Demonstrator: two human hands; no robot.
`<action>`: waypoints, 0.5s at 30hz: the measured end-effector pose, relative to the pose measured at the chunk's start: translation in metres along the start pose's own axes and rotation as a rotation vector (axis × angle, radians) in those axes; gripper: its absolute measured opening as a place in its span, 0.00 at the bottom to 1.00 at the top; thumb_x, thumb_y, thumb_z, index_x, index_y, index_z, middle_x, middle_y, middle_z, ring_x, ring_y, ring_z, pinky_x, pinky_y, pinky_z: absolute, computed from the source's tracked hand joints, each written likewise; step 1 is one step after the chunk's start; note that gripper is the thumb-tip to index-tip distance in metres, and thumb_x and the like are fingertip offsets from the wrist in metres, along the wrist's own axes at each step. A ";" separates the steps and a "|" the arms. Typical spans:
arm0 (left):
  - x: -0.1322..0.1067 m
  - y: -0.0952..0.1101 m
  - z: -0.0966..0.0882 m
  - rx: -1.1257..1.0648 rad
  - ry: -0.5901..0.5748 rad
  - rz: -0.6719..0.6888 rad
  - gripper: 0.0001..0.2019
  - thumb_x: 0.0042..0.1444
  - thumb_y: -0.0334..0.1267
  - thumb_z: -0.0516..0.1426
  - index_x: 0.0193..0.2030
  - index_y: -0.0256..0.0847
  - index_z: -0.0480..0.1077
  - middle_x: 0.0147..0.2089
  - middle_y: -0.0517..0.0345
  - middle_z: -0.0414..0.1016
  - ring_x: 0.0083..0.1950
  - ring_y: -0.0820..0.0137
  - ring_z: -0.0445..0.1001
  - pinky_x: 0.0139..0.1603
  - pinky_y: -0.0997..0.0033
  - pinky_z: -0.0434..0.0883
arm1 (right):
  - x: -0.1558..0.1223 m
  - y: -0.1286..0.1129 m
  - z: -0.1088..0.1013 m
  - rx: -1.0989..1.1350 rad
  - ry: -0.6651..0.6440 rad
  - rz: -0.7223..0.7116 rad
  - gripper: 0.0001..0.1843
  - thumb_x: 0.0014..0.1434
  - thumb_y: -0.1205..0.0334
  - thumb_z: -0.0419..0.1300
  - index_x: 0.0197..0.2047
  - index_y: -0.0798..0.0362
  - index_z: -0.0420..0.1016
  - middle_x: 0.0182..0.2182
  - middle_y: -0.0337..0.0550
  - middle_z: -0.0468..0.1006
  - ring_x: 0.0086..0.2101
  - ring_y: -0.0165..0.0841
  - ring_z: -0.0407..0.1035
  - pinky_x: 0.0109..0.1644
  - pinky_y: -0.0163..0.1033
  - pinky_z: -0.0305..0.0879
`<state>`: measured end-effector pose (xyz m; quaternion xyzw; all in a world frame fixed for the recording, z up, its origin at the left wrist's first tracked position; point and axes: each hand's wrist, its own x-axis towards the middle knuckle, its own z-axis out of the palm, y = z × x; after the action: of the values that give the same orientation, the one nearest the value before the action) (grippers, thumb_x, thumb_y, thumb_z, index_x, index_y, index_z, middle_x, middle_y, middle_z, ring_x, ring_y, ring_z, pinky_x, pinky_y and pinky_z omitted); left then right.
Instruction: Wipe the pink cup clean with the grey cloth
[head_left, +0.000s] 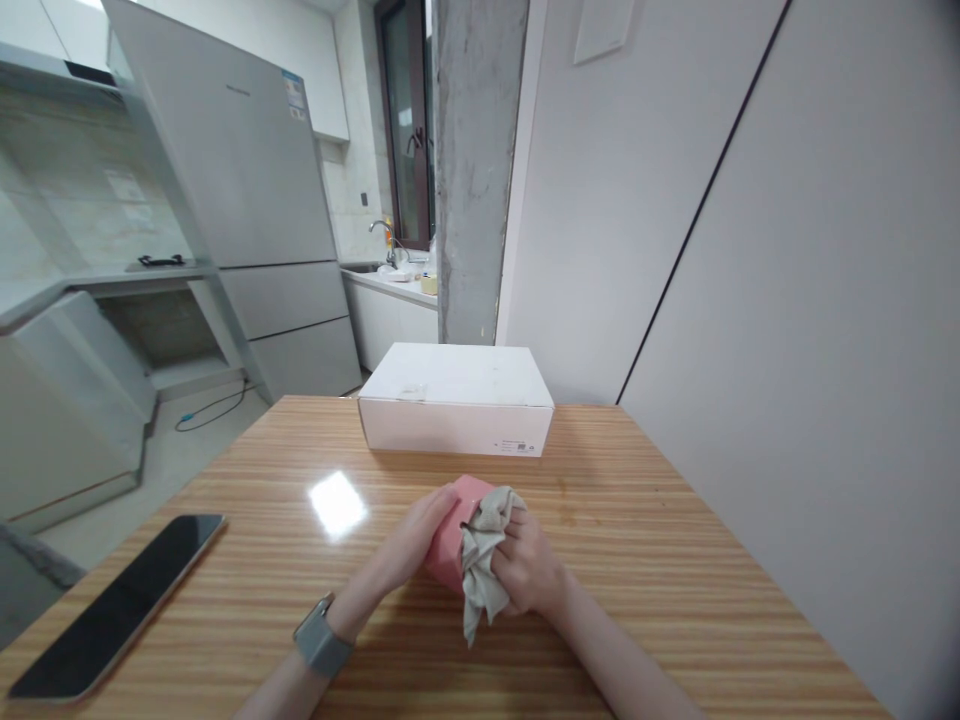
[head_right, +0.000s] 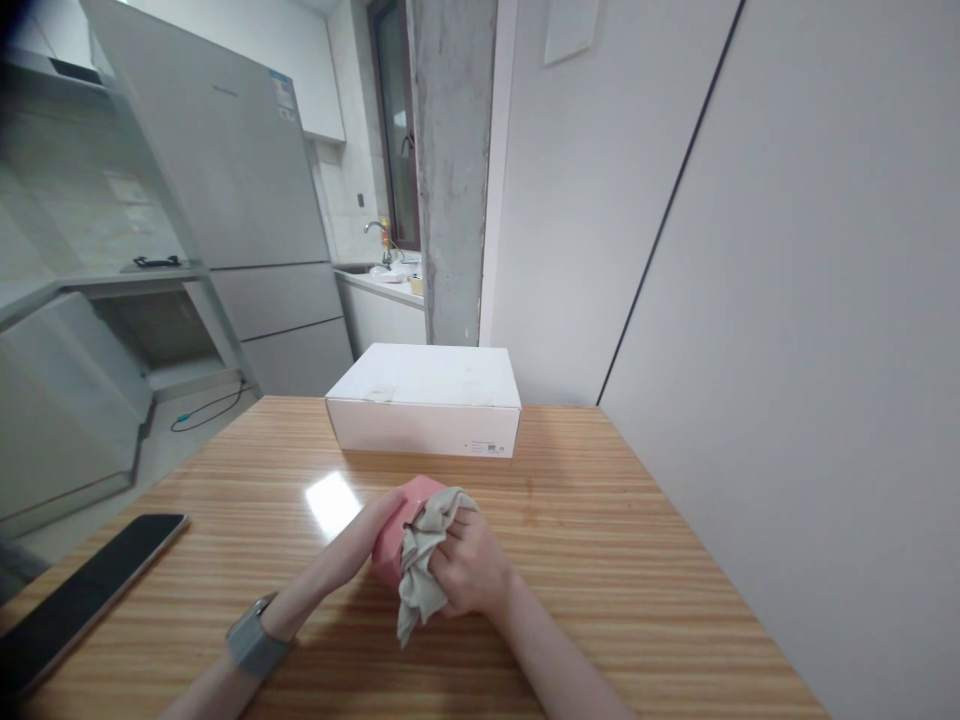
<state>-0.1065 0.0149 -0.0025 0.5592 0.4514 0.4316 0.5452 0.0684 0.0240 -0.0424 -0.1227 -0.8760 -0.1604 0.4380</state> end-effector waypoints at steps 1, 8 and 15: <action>-0.001 0.000 0.001 0.001 -0.023 0.013 0.16 0.60 0.44 0.54 0.50 0.37 0.68 0.52 0.53 0.70 0.50 0.60 0.71 0.50 0.57 0.70 | -0.001 0.001 -0.001 0.013 -0.001 0.032 0.14 0.56 0.55 0.48 0.29 0.53 0.70 0.20 0.44 0.71 0.27 0.37 0.68 0.38 0.45 0.63; -0.004 -0.001 0.006 0.007 -0.196 0.155 0.24 0.60 0.49 0.52 0.59 0.40 0.65 0.60 0.52 0.68 0.62 0.60 0.62 0.64 0.61 0.55 | -0.008 0.008 -0.012 0.044 0.073 0.292 0.12 0.52 0.57 0.46 0.28 0.50 0.67 0.21 0.43 0.69 0.27 0.39 0.65 0.34 0.46 0.61; -0.005 0.002 0.003 -0.160 -0.287 0.075 0.22 0.56 0.46 0.58 0.54 0.39 0.65 0.54 0.51 0.71 0.55 0.60 0.68 0.56 0.62 0.64 | -0.011 0.011 -0.012 -0.051 0.145 0.227 0.15 0.56 0.54 0.44 0.26 0.50 0.66 0.20 0.42 0.67 0.25 0.38 0.63 0.32 0.45 0.60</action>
<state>-0.1040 0.0097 -0.0002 0.5862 0.3119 0.4020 0.6304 0.0875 0.0283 -0.0426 -0.2203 -0.8182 -0.1401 0.5123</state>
